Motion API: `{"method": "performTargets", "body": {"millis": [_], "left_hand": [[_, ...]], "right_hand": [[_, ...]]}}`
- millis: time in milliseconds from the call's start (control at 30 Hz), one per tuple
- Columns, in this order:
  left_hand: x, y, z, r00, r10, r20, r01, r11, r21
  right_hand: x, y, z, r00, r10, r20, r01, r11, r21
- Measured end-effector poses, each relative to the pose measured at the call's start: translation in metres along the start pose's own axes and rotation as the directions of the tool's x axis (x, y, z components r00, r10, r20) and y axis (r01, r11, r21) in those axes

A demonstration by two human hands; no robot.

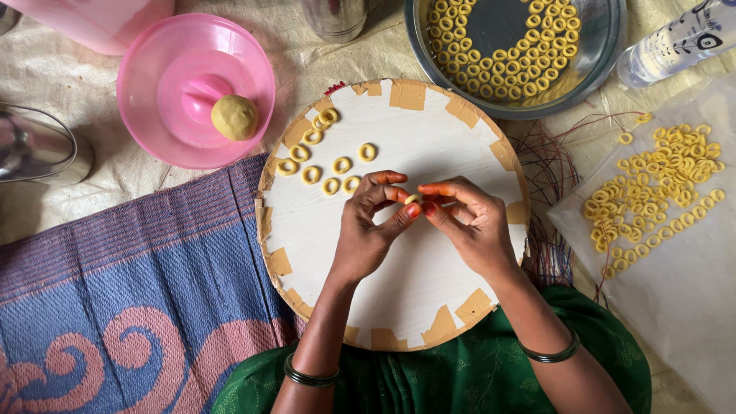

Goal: The person rolls a small piece of yellow dough into a thin rope on a white circular board and then pinches the ends together to form small rings. They place the finished rings on the board and continue the process with additional pieces of dough.

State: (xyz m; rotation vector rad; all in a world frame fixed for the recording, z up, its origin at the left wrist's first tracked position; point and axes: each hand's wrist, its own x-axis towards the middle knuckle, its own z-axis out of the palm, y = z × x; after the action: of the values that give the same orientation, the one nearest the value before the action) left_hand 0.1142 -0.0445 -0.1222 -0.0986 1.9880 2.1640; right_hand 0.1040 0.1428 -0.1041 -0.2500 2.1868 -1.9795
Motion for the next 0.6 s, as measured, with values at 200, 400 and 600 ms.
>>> {"method": "performTargets", "body": {"millis": [200,400,600], "left_hand": [[0.000,-0.008,-0.003,0.996,0.078,-0.053,-0.082,0.995,-0.064],[0.001,-0.016,-0.001,0.993,0.095,-0.076,-0.102,0.990,-0.101],[0.002,-0.016,0.001,1.000,0.026,0.008,-0.023,0.973,-0.231]], "right_hand": [[0.001,0.004,-0.002,0.999,0.049,-0.023,-0.048,0.996,0.069],[0.000,0.005,-0.004,0.998,0.057,-0.010,-0.056,0.994,0.099],[-0.001,0.008,-0.003,0.997,0.068,0.026,-0.071,0.990,0.124]]}}
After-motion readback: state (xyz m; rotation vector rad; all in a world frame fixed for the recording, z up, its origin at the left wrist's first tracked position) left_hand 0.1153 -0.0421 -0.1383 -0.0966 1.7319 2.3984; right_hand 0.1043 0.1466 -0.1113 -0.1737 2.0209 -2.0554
